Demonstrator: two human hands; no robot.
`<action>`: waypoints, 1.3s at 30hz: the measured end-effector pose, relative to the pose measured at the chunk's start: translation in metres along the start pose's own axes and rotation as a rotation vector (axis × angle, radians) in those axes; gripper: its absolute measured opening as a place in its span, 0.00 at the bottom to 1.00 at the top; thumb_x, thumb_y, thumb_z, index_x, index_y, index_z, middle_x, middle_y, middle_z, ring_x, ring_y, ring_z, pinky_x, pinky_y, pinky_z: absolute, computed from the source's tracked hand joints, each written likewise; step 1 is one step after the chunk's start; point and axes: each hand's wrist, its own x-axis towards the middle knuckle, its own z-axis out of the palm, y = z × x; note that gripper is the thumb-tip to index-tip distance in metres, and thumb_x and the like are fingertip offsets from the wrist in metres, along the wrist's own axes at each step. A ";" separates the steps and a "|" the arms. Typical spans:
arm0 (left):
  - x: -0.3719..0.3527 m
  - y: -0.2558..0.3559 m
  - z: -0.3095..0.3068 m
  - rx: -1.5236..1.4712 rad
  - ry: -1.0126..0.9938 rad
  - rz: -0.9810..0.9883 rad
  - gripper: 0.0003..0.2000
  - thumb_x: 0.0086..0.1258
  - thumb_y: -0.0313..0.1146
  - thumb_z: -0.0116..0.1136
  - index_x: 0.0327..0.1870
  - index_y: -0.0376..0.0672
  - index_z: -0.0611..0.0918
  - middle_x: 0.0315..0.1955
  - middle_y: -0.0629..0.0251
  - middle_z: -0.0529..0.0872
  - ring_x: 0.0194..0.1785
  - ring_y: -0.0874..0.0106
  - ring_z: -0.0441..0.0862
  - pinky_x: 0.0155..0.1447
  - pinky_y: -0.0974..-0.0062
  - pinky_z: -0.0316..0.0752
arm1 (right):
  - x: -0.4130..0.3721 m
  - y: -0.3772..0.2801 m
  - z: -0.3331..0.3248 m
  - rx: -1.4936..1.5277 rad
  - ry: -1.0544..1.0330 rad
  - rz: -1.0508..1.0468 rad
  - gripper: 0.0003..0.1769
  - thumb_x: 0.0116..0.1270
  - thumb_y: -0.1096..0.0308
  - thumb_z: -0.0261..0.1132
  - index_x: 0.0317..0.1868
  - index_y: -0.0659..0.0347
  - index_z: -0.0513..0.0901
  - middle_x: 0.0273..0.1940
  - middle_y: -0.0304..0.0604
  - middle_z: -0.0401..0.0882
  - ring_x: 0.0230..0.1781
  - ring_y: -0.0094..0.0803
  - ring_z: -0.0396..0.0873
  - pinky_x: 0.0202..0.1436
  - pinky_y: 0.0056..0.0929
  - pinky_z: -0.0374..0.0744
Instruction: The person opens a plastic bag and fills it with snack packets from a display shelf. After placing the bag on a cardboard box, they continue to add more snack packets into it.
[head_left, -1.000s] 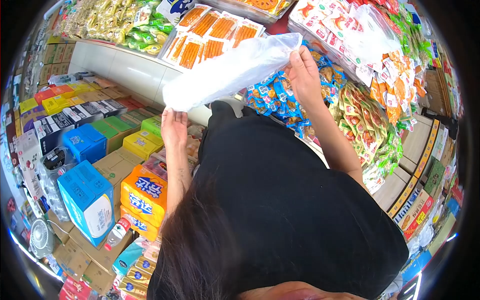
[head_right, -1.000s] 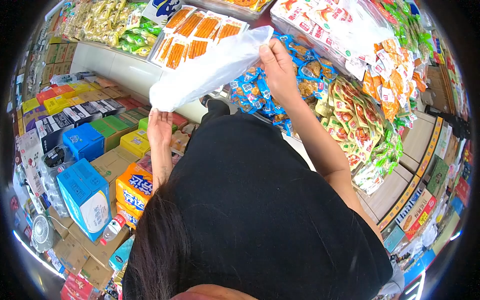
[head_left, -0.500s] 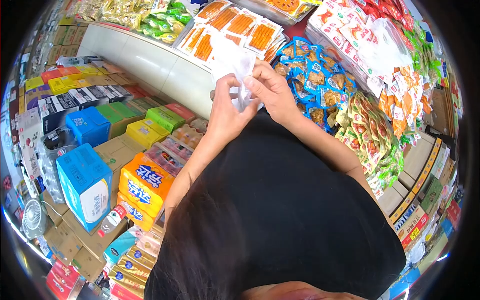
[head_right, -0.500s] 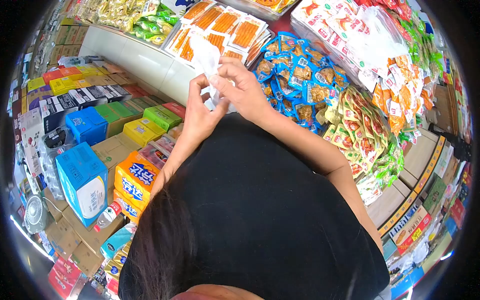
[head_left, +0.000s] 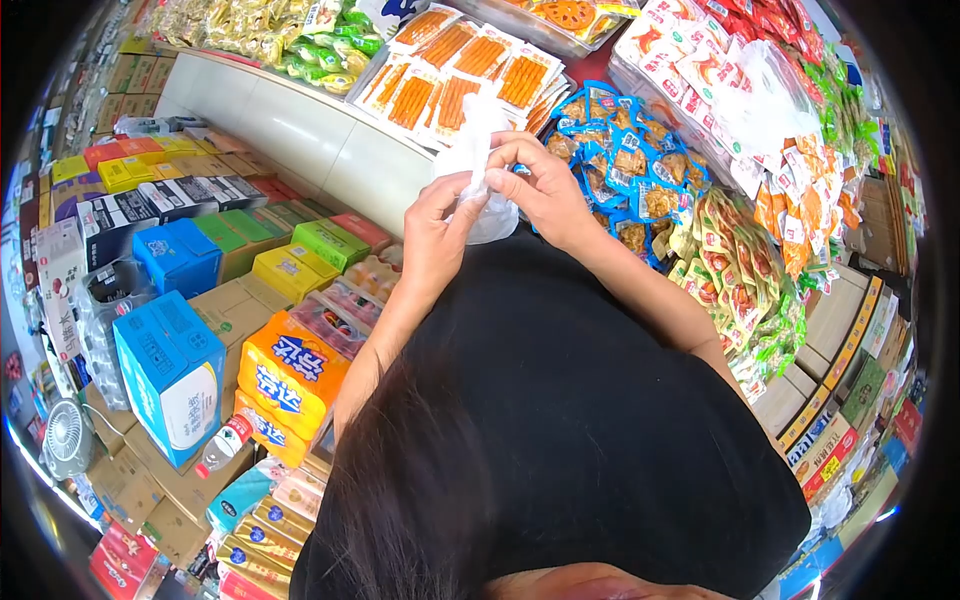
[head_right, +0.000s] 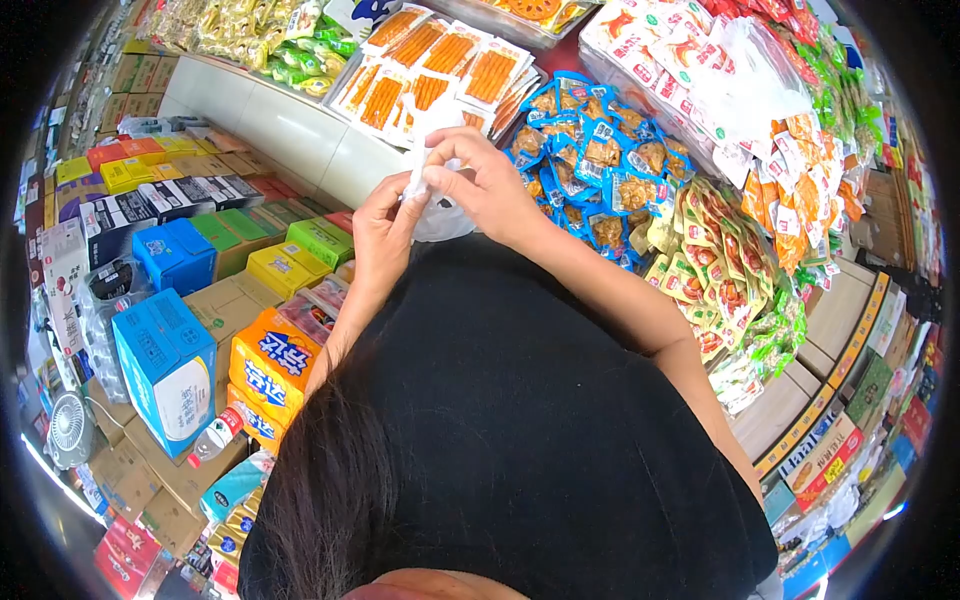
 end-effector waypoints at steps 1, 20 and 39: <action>0.000 -0.001 0.000 0.000 0.000 0.000 0.07 0.63 0.25 0.59 0.41 0.35 0.81 0.38 0.60 0.83 0.42 0.71 0.79 0.47 0.76 0.73 | 0.001 0.004 -0.002 0.000 0.000 0.000 0.08 0.64 0.67 0.62 0.40 0.62 0.75 0.49 0.42 0.69 0.48 0.27 0.71 0.45 0.25 0.75; -0.003 -0.015 0.000 0.000 0.039 0.114 0.06 0.61 0.22 0.59 0.39 0.34 0.81 0.37 0.59 0.83 0.40 0.72 0.79 0.45 0.77 0.73 | -0.006 0.009 -0.009 -0.074 -0.011 -0.004 0.09 0.64 0.66 0.61 0.34 0.64 0.72 0.36 0.40 0.68 0.38 0.26 0.69 0.40 0.26 0.73; 0.014 -0.060 -0.090 -0.817 0.557 -0.120 0.13 0.72 0.34 0.46 0.51 0.36 0.70 0.47 0.60 0.78 0.50 0.67 0.76 0.55 0.66 0.72 | 0.007 0.027 -0.088 0.645 0.412 0.137 0.08 0.72 0.66 0.50 0.40 0.61 0.72 0.36 0.41 0.77 0.37 0.29 0.76 0.44 0.29 0.76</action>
